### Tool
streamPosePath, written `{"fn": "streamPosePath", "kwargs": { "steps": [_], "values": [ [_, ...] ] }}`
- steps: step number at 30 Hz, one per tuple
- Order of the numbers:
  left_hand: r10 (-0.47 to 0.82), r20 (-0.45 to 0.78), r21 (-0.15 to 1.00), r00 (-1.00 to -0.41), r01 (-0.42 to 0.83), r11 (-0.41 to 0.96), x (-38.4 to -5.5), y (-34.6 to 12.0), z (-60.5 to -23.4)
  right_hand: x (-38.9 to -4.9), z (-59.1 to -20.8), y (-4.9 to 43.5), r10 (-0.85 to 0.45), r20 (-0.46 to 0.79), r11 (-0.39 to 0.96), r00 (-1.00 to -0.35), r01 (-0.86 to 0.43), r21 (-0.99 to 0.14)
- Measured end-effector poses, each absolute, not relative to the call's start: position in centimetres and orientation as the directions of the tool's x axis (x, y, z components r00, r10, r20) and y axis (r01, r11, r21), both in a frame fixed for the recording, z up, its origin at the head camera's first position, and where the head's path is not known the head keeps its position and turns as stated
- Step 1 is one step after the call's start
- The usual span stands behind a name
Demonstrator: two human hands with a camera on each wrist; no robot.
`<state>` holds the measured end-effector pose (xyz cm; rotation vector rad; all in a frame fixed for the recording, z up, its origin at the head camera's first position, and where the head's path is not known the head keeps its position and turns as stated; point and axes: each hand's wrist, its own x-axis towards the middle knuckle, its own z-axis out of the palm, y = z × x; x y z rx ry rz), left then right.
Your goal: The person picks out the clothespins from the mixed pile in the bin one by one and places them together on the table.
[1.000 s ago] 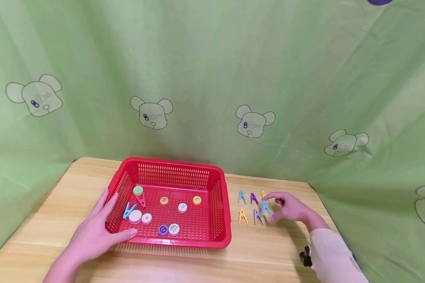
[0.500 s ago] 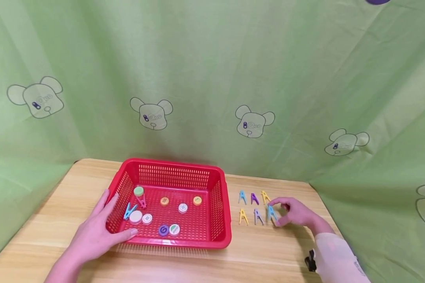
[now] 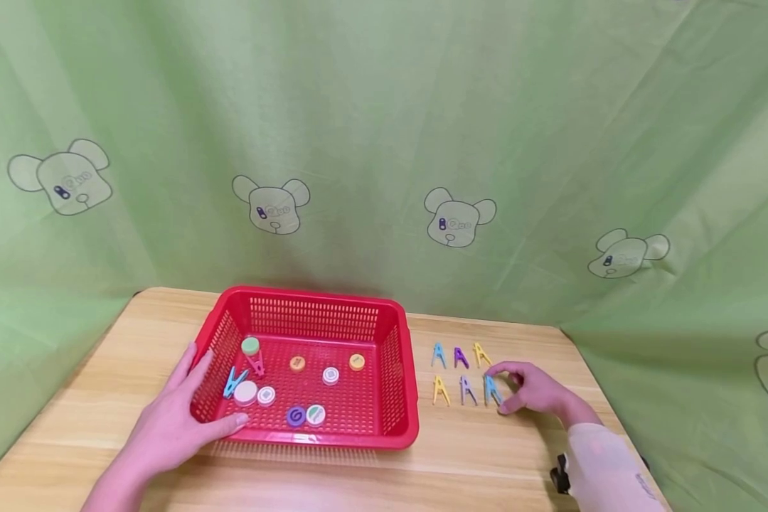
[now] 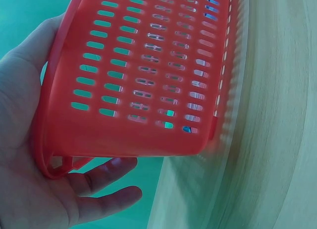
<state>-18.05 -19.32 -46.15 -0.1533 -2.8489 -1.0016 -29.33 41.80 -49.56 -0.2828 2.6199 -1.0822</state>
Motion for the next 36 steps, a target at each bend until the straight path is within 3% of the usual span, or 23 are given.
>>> {"fn": "streamPosePath", "kwargs": {
  "steps": [19,27,36],
  "values": [
    [0.044,0.158,0.614,-0.986,0.133,0.778,-18.0,-19.3,-46.4,-29.5,-50.4,42.0,-0.220,-0.244,0.729,-0.944,0.007,-0.684],
    [0.040,0.161,0.614,-0.986,0.132,0.778,-18.1,-19.1,-46.3,-29.3,-49.6,42.0,-0.309,-0.195,0.670,-0.931,-0.068,-0.740],
    [0.046,0.185,0.616,-0.982,0.152,0.773,-18.0,-19.2,-46.1,-30.2,-48.0,41.2,-0.315,-0.116,0.672,-0.942,-0.135,-0.728]
  ]
}}
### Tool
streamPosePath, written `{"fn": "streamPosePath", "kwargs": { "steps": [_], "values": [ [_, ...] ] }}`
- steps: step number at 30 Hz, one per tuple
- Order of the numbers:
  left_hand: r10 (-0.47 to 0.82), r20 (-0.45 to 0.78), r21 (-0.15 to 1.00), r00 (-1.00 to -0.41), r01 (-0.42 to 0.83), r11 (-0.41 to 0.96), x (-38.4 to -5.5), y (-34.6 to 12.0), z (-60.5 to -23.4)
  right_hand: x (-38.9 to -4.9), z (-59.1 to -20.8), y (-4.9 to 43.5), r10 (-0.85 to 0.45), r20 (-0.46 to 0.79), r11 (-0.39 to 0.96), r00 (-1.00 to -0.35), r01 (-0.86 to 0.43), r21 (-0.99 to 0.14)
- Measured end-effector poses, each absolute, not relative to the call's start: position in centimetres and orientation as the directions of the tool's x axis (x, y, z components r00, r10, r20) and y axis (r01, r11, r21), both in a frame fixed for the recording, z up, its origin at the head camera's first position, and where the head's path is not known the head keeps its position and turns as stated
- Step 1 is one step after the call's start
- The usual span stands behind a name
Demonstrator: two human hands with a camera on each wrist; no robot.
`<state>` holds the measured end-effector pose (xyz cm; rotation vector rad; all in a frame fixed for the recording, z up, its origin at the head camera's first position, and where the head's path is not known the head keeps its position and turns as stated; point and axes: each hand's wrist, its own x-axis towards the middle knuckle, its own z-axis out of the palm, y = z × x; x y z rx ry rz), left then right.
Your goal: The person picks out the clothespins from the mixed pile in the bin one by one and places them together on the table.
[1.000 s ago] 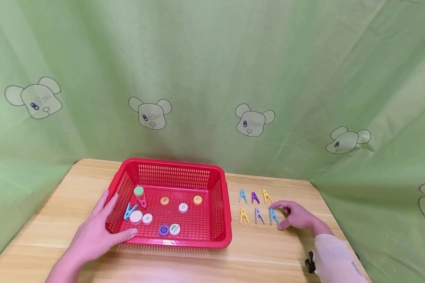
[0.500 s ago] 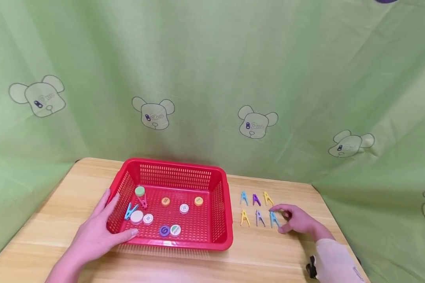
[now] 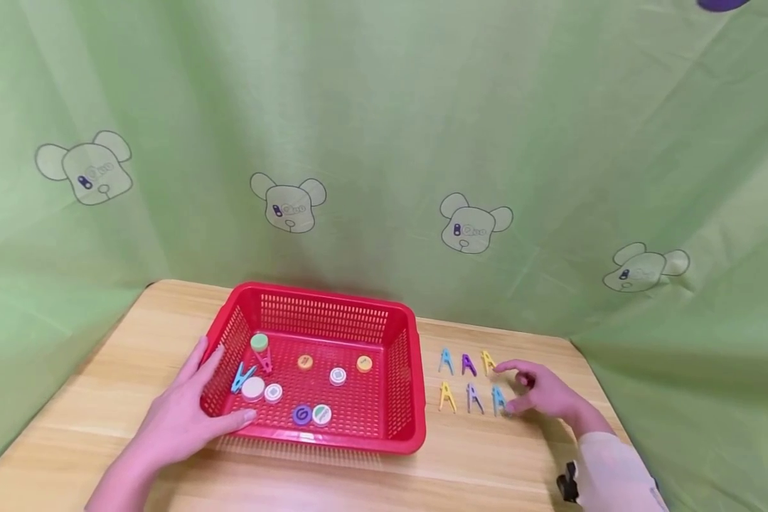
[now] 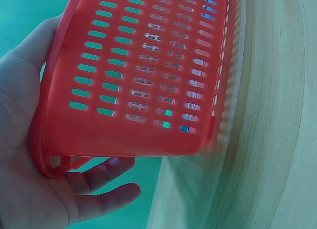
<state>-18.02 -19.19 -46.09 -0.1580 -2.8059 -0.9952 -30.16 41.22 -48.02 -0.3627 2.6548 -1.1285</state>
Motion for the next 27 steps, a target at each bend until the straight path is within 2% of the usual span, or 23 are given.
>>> {"fn": "streamPosePath", "kwargs": {
  "steps": [11,19,27],
  "values": [
    [0.047,0.187,0.622,-0.981,0.156,0.768,-18.0,-19.1,-46.1,-31.4,-45.3,38.5,-0.385,-0.053,0.656,-0.922,-0.233,-0.718],
    [0.050,0.190,0.618,-0.981,0.159,0.770,-18.1,-19.1,-46.4,-31.9,-43.3,35.9,-0.400,-0.055,0.675,-0.915,-0.253,-0.693],
    [0.046,0.194,0.617,-0.980,0.158,0.771,-18.1,-19.1,-46.4,-33.3,-41.2,32.4,-0.480,0.021,0.660,-0.877,-0.377,-0.650]
  ]
}}
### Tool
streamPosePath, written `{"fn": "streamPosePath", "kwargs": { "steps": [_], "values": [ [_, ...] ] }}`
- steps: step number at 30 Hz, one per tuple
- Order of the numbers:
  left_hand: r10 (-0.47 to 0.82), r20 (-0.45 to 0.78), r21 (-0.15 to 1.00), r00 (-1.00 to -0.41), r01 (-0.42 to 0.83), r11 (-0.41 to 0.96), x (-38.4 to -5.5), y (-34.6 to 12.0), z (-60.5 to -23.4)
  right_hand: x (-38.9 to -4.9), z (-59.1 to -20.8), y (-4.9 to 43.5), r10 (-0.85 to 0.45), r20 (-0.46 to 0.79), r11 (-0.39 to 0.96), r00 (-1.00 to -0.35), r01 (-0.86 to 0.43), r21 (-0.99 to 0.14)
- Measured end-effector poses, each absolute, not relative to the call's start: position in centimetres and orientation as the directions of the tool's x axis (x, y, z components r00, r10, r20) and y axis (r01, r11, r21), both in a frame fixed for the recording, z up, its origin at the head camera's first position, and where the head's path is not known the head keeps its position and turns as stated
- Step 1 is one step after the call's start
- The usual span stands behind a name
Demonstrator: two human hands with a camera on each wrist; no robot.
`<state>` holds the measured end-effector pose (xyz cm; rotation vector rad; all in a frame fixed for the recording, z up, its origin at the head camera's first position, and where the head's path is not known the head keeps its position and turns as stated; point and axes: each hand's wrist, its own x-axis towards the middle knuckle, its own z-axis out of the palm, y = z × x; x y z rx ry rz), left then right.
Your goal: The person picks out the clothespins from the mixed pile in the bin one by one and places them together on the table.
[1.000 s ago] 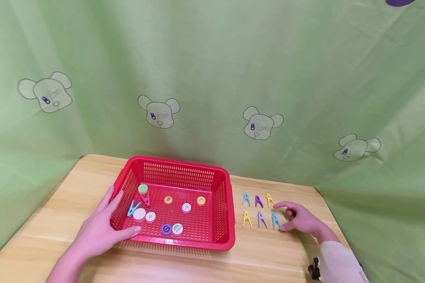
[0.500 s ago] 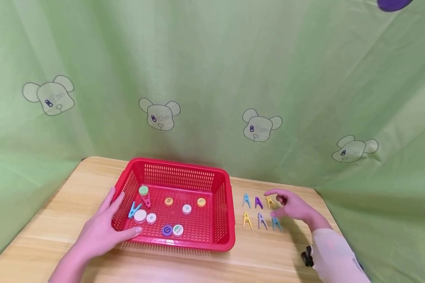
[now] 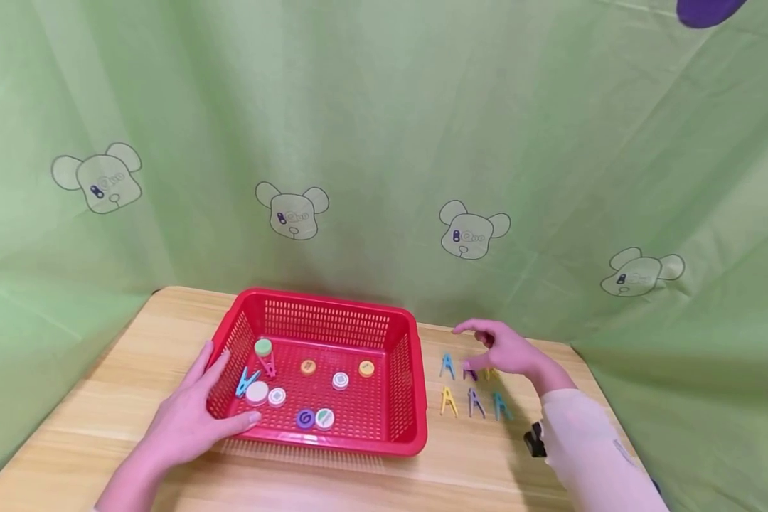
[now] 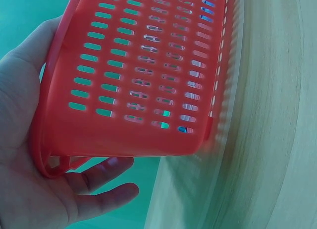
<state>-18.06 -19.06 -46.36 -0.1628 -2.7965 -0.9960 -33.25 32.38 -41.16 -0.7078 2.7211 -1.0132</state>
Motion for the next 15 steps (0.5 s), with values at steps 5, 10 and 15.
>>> {"fn": "streamPosePath", "kwargs": {
  "steps": [5,10,15],
  "values": [
    [0.047,0.198,0.616,-0.979,0.162,0.771,-18.1,-19.0,-46.4,-34.2,-40.4,30.4,-0.524,0.042,0.652,-0.851,-0.432,-0.624],
    [0.043,0.197,0.615,-0.980,0.157,0.772,-18.0,-19.0,-46.5,-34.6,-39.4,28.4,-0.556,0.034,0.630,-0.830,-0.448,-0.635],
    [0.039,0.202,0.612,-0.979,0.157,0.775,-18.1,-19.1,-46.5,-34.8,-38.2,25.9,-0.603,0.053,0.592,-0.796,-0.491,-0.639]
  ]
}}
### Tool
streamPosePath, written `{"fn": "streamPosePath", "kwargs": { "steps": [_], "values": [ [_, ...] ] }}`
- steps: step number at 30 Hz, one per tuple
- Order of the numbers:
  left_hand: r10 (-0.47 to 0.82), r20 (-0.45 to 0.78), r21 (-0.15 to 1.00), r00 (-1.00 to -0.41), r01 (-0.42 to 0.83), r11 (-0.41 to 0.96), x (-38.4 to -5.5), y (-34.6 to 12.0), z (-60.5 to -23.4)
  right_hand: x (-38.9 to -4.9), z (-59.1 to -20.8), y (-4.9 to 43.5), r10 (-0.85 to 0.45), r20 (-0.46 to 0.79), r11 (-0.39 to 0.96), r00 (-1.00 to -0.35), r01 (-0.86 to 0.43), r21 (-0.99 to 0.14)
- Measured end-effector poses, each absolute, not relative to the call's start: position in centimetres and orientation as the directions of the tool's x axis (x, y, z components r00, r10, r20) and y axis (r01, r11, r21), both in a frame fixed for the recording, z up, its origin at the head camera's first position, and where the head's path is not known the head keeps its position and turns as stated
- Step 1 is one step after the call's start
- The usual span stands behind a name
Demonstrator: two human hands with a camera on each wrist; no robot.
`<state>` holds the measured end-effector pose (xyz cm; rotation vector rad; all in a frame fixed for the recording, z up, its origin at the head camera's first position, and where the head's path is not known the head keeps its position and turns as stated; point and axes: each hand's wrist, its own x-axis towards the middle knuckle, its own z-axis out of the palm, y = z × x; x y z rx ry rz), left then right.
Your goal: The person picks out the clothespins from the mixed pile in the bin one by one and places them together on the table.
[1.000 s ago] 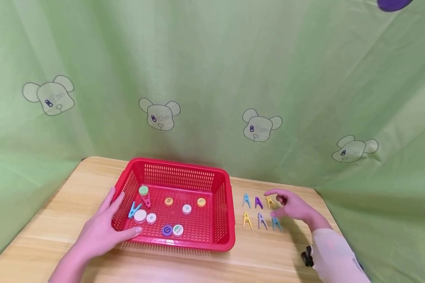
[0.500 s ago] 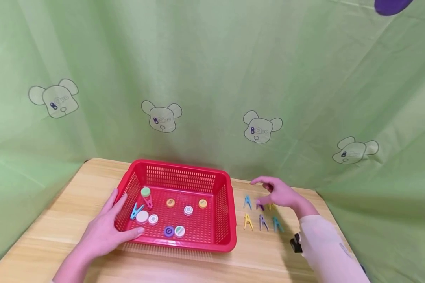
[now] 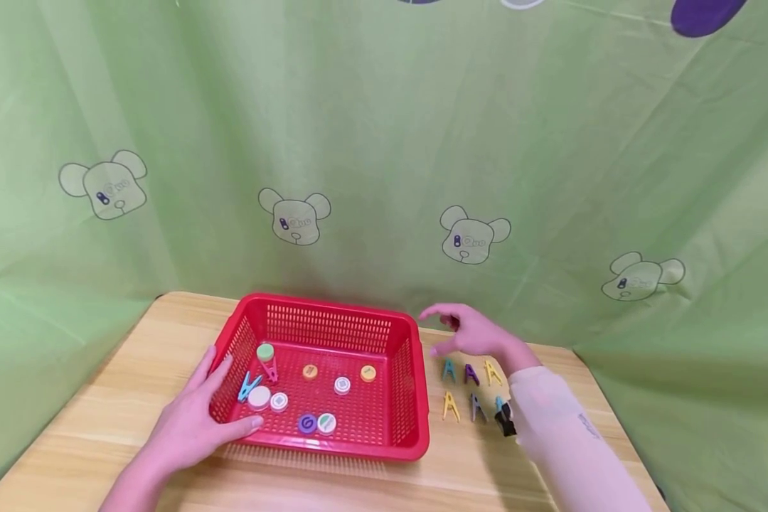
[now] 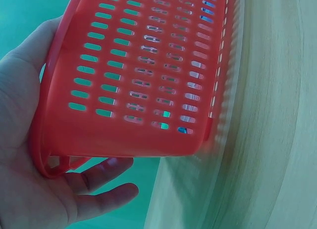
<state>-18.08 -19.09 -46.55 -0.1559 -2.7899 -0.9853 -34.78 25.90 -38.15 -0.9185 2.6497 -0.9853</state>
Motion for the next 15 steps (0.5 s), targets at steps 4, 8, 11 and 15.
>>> {"fn": "streamPosePath", "kwargs": {
  "steps": [4,8,11,15],
  "values": [
    [0.033,0.200,0.616,-0.979,0.152,0.773,-18.1,-19.2,-46.5,-35.1,-37.6,23.7,-0.627,0.065,0.572,-0.776,-0.516,-0.638],
    [0.032,0.204,0.618,-0.978,0.154,0.771,-18.1,-19.2,-46.4,-35.5,-37.6,22.0,-0.639,0.052,0.569,-0.768,-0.517,-0.639],
    [0.035,0.205,0.618,-0.978,0.157,0.771,-18.2,-19.1,-46.5,-35.6,-37.8,21.1,-0.645,0.036,0.570,-0.764,-0.511,-0.643],
    [0.033,0.197,0.619,-0.980,0.151,0.771,-18.1,-19.1,-46.6,-35.6,-38.0,20.1,-0.656,0.008,0.555,-0.755,-0.488,-0.674]
  ]
}}
